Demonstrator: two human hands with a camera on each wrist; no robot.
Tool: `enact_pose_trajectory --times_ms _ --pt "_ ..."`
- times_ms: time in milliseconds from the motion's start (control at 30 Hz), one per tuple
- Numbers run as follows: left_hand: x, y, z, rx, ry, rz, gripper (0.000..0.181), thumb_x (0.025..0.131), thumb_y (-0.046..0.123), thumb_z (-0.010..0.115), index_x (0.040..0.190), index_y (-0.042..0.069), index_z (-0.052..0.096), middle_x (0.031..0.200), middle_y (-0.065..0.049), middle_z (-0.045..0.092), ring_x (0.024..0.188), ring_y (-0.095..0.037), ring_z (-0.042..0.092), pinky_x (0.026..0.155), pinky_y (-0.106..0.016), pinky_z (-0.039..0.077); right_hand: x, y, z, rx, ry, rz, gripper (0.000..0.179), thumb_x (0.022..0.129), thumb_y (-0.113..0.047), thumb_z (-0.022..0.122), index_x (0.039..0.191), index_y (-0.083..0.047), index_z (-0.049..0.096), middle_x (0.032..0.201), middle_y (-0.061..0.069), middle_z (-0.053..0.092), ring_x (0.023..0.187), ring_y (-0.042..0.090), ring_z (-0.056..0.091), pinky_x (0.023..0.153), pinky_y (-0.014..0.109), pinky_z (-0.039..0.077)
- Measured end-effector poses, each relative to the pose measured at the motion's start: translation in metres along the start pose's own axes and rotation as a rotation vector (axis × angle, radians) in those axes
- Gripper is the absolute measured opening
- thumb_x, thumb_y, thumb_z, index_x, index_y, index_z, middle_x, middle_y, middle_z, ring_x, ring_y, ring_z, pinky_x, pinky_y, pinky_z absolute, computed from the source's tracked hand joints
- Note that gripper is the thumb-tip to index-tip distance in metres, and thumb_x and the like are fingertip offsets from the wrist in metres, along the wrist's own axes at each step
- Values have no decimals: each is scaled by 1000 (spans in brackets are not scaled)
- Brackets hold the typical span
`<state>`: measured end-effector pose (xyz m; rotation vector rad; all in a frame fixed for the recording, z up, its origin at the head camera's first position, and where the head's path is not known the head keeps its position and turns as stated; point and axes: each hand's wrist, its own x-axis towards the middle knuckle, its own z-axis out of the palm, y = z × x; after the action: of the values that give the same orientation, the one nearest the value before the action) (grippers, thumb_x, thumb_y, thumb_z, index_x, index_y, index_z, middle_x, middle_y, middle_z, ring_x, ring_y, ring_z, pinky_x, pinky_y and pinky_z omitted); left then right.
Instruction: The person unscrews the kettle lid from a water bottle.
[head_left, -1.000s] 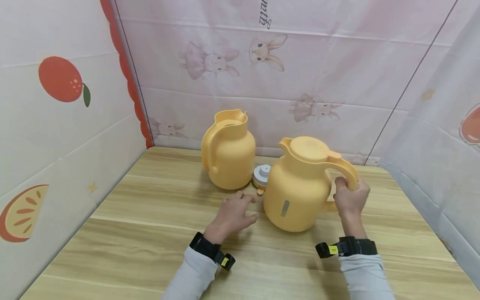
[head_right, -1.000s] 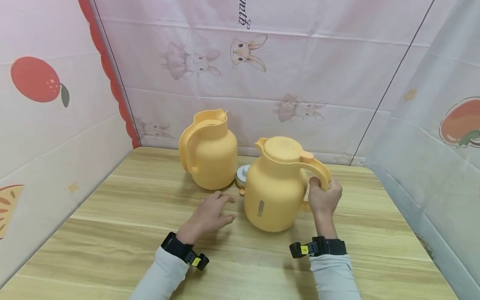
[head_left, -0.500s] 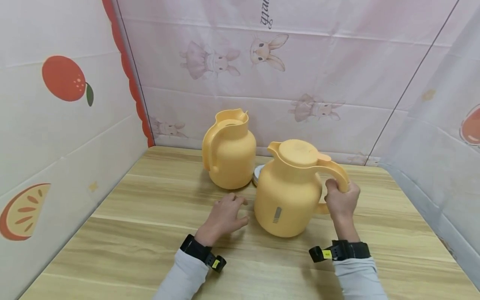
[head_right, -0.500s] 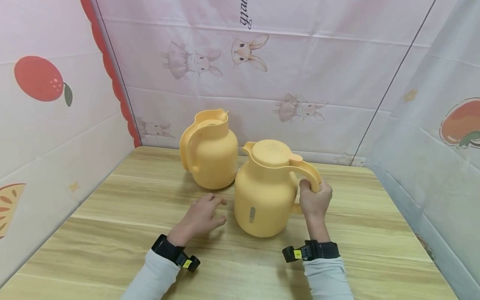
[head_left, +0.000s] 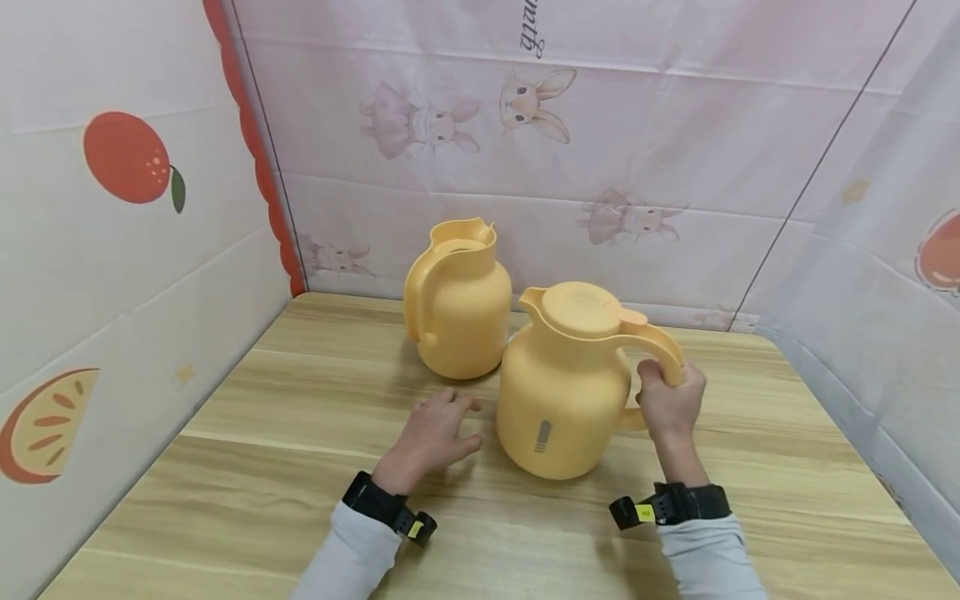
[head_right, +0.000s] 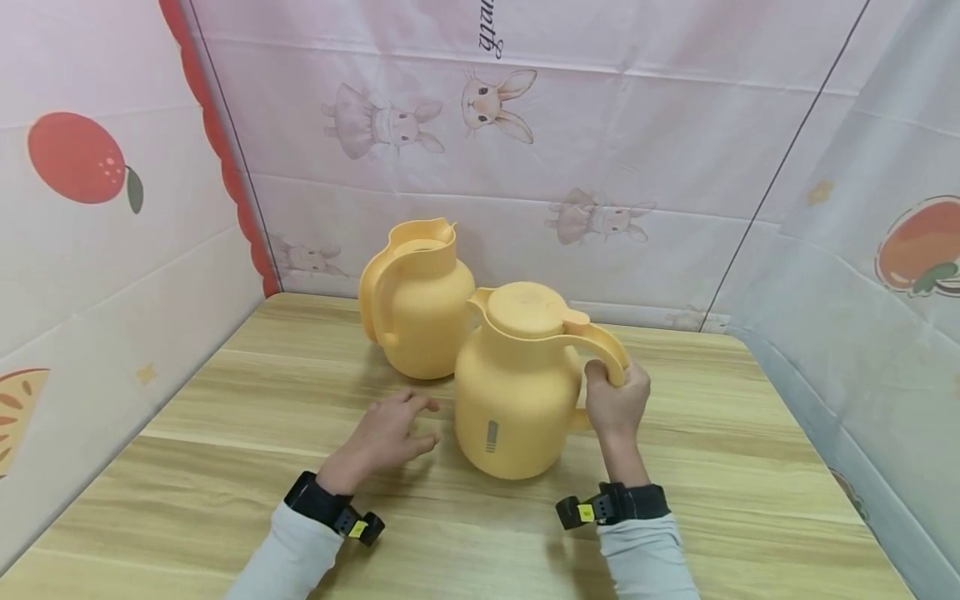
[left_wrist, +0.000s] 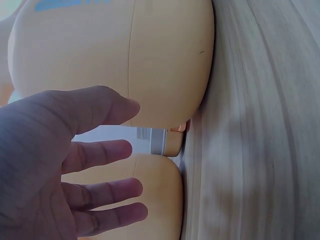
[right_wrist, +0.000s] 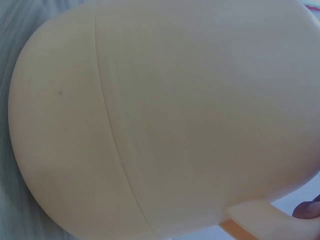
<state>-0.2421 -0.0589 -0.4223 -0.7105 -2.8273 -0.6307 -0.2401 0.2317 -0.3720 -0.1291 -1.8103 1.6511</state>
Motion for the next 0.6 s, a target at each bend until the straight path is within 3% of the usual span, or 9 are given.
enact_pose_trajectory --times_ms 600 --pt "-6 -11 -6 22 7 -20 40 77 30 73 110 10 62 110 -9 57 104 -31 52 83 -52 39 -13 -6 16 12 -38 -50 26 71 12 47 53 -4 35 40 -3 37 31 10 43 33 20 35"
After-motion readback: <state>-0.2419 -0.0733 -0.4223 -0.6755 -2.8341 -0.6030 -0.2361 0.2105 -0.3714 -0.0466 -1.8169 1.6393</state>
